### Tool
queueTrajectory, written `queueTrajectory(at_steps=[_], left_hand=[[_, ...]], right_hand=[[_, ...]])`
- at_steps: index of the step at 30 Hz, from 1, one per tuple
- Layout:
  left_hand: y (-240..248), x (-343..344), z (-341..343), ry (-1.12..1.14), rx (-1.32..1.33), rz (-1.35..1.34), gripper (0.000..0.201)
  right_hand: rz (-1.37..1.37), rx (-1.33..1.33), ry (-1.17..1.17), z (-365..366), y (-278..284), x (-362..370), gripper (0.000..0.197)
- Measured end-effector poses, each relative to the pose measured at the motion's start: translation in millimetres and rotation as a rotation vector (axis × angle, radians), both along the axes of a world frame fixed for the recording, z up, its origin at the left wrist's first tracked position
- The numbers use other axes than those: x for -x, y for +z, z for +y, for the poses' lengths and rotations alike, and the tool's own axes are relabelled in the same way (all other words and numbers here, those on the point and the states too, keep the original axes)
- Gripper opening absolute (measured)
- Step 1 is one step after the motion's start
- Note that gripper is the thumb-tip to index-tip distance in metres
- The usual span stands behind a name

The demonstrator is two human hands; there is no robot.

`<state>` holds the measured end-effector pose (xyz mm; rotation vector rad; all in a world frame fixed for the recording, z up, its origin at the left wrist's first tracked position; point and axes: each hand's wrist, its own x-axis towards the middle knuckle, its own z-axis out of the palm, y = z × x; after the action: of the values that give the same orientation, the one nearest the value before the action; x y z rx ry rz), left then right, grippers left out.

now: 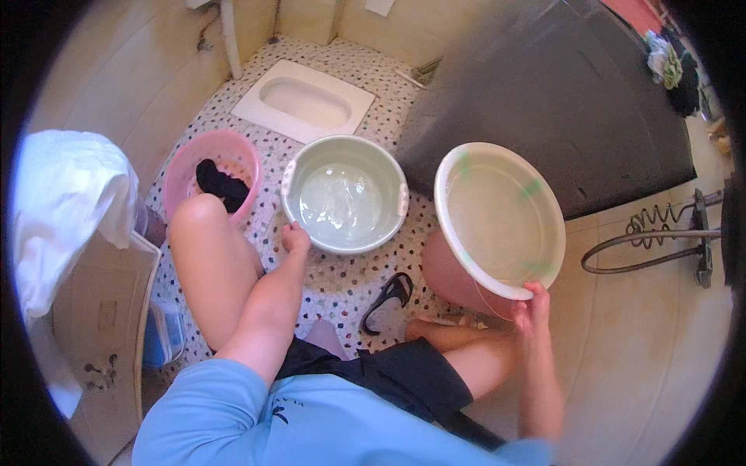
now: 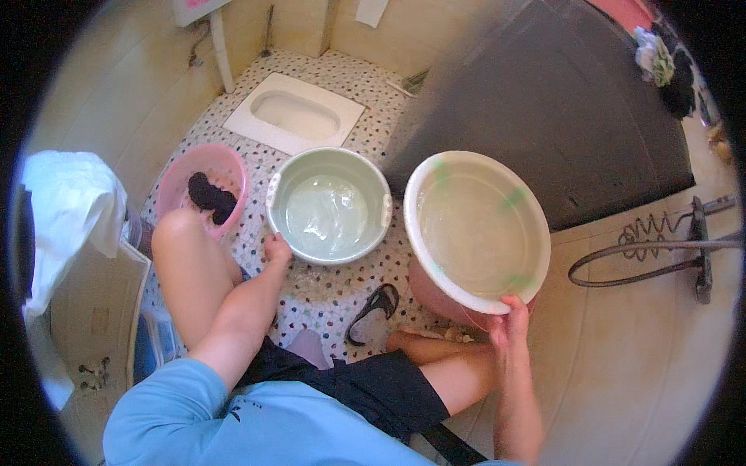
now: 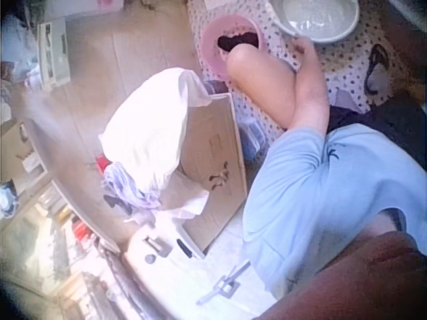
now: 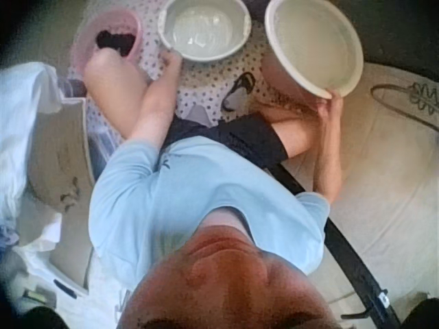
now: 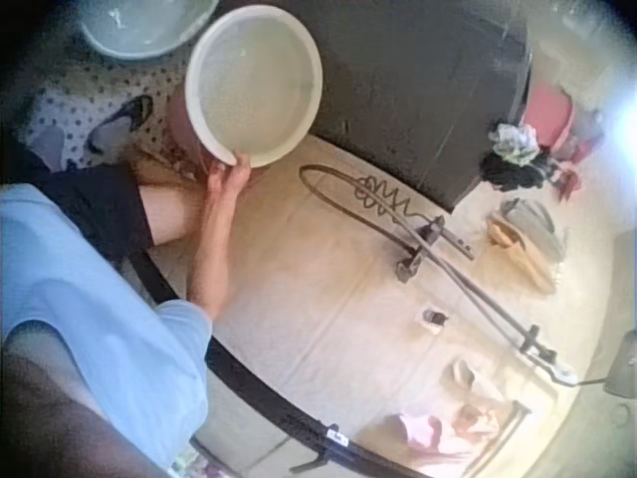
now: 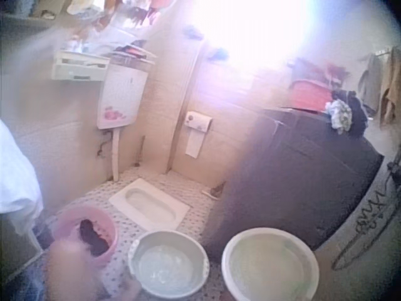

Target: The person washes several items of clothing by hand in a basin of soapy water. They scrub, rinse, and wring out various garments, transferring them between basins and a laundry basket.

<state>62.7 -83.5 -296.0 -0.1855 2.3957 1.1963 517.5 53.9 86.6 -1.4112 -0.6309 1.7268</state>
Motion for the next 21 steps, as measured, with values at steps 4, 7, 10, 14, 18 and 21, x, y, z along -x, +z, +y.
queueTrajectory(at_steps=[4,7,10,14,18,21], left_hand=[[7,-1,-8,0.018,0.045,0.102,0.031],[22,-2,-7,-0.005,0.012,0.037,0.029],[25,-5,-9,0.025,0.022,0.056,0.028],[38,-12,-7,0.081,-0.071,0.026,0.027],[37,-11,-13,0.051,-0.053,0.1,0.026],[27,-7,-18,0.033,-0.068,0.078,0.025]], right_hand=[[-0.104,-0.029,0.128,-2,-13,41,0.025],[-0.178,0.011,0.157,-1,-24,67,0.025],[-0.238,0.023,0.183,3,-42,96,0.024],[-0.337,-0.072,0.224,2,-39,128,0.024],[-0.47,-0.248,0.281,-1,-32,159,0.019],[-0.793,-0.503,0.521,12,-16,173,0.03]])
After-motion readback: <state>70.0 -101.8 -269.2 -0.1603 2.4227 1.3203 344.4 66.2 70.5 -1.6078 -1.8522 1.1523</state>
